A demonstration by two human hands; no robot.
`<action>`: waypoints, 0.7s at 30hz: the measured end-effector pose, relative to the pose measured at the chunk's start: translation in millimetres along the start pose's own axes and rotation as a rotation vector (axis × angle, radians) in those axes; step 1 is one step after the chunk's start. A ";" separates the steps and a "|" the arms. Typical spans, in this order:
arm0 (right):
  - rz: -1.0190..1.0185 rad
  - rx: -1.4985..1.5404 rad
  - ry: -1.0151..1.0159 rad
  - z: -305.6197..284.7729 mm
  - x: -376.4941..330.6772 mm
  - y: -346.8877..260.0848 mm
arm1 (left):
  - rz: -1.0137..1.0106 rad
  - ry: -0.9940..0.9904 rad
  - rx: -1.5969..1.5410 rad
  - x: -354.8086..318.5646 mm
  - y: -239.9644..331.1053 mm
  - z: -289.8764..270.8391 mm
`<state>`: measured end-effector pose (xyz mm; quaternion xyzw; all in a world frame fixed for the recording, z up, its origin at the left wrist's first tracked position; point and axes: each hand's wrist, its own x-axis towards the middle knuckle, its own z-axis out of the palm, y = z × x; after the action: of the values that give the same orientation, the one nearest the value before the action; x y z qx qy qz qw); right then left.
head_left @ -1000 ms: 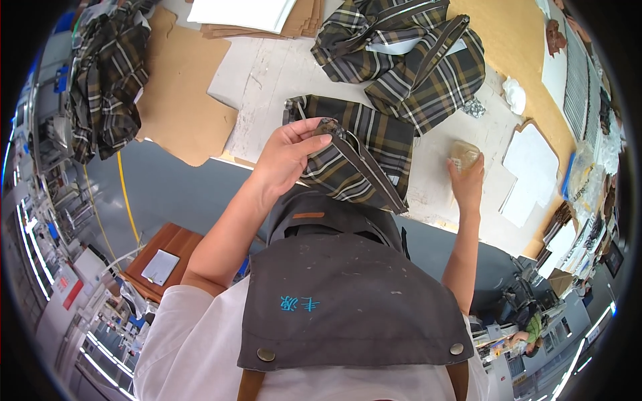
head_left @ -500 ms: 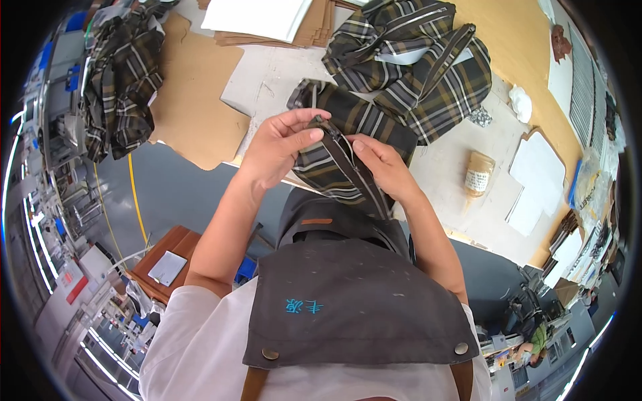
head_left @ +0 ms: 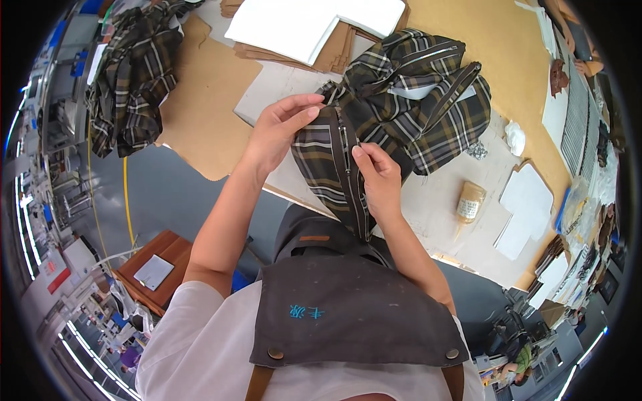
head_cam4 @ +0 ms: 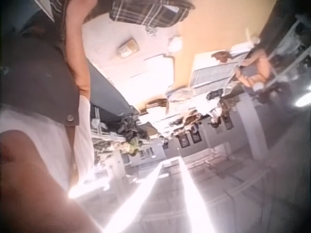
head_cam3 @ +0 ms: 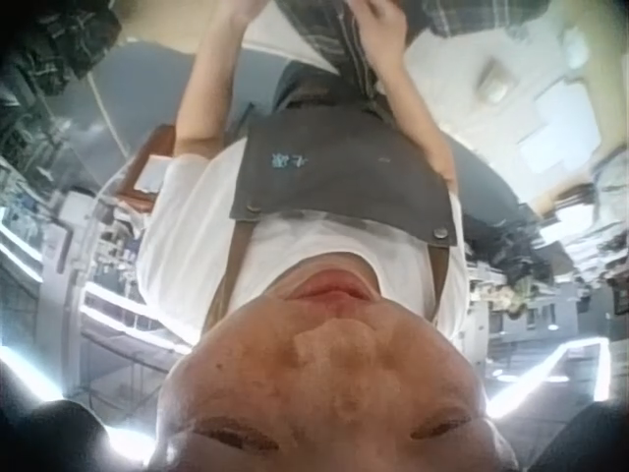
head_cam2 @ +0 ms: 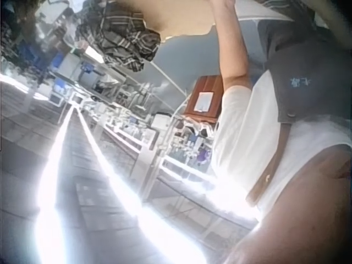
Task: Applying glue and attaching zippers to plaid fabric pouches in an industrial workshop setting.
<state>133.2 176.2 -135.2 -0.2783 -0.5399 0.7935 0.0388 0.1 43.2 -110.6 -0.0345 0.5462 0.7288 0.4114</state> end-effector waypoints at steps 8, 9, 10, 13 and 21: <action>-0.080 -0.084 0.137 1.9 14.4 12.0 | 0.335 0.338 0.414 -19.7 -32.9 -20.5; -0.079 -0.089 0.133 1.9 16.0 12.5 | 0.335 0.342 0.408 -22.1 -40.0 -23.0; -0.052 -0.098 0.161 1.2 18.4 12.5 | 0.360 0.366 0.458 -23.8 -48.0 -25.9; -0.010 -0.099 0.200 -1.7 24.5 13.9 | 0.375 0.392 0.532 -29.2 -72.7 -33.7; 0.022 -0.088 0.201 -3.6 30.3 16.5 | 0.154 0.416 0.433 -37.3 -107.5 -30.0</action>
<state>113.4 183.4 -162.8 -0.3639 -0.5646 0.7373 0.0719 81.2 4.4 -186.5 -0.0530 0.7623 0.6018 0.2324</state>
